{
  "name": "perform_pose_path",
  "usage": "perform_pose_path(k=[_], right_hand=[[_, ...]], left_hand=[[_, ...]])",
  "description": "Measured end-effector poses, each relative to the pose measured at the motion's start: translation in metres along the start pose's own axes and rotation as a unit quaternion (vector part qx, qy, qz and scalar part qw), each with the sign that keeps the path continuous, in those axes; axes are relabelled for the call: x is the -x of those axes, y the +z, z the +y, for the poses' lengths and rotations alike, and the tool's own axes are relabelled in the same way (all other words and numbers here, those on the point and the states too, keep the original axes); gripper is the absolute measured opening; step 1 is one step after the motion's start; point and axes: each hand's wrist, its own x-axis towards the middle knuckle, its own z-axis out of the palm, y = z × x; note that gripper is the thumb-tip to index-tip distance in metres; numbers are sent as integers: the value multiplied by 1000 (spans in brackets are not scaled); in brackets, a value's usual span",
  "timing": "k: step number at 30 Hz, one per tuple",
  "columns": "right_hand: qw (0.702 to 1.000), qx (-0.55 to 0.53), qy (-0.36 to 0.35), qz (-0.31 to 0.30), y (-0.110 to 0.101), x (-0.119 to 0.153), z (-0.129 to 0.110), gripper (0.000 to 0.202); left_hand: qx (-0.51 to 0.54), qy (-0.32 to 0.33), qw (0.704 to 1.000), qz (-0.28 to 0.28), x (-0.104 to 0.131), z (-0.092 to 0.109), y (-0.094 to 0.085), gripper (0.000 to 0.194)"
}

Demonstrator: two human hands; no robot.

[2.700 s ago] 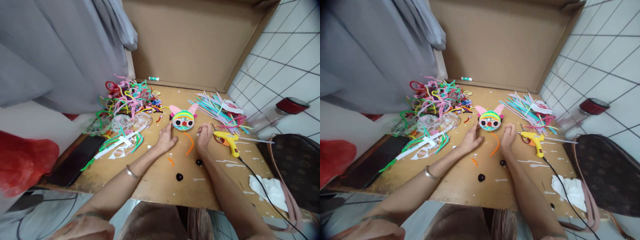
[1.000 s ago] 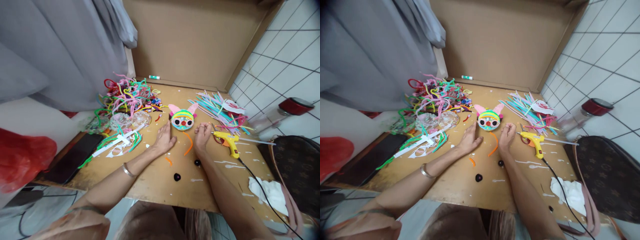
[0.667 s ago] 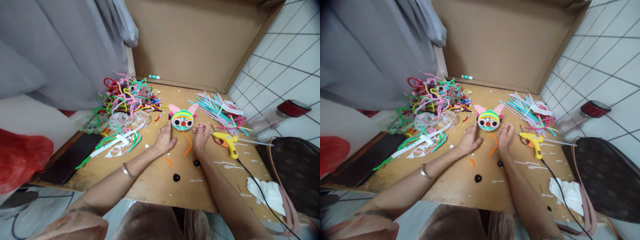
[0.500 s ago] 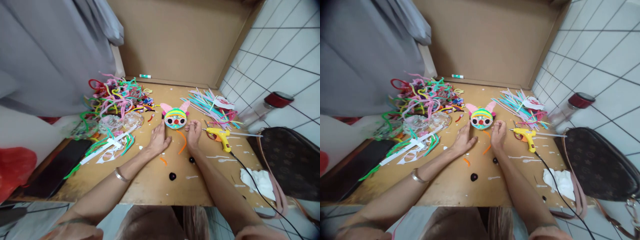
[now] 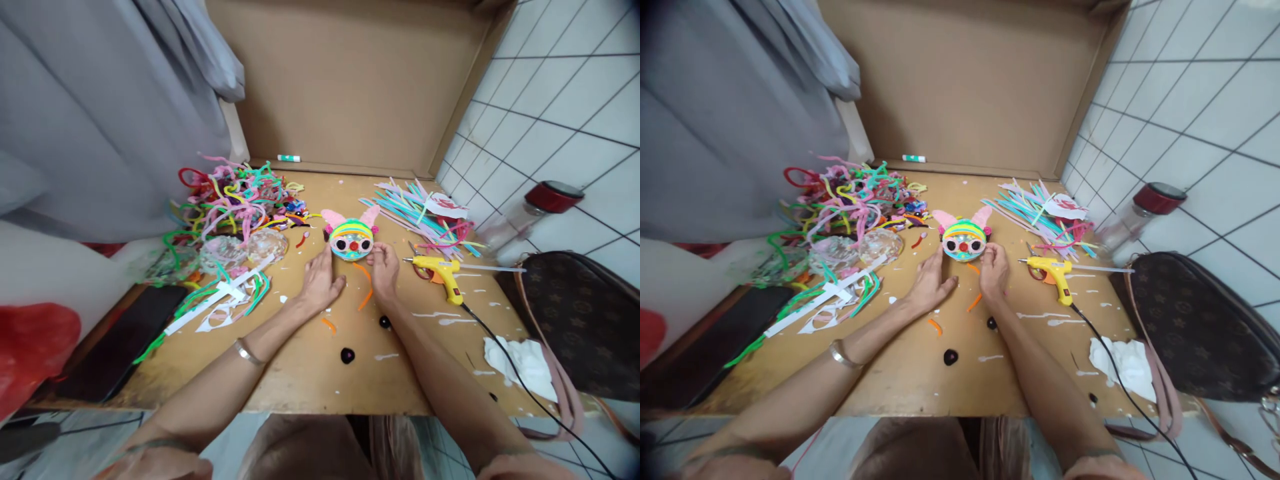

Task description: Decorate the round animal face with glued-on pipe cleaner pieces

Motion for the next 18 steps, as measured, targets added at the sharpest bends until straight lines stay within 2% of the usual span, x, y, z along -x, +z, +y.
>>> perform_pose_path(k=[9, 18], right_hand=[[999, 32, -29, -16, -5, -4, 1, 26], [999, 26, -28, -4, -5, -7, -5, 22]], left_hand=[[20, -3, 1000, 7, -2, 8, -2, 86], [20, -32, 999, -26, -3, 15, -5, 86]])
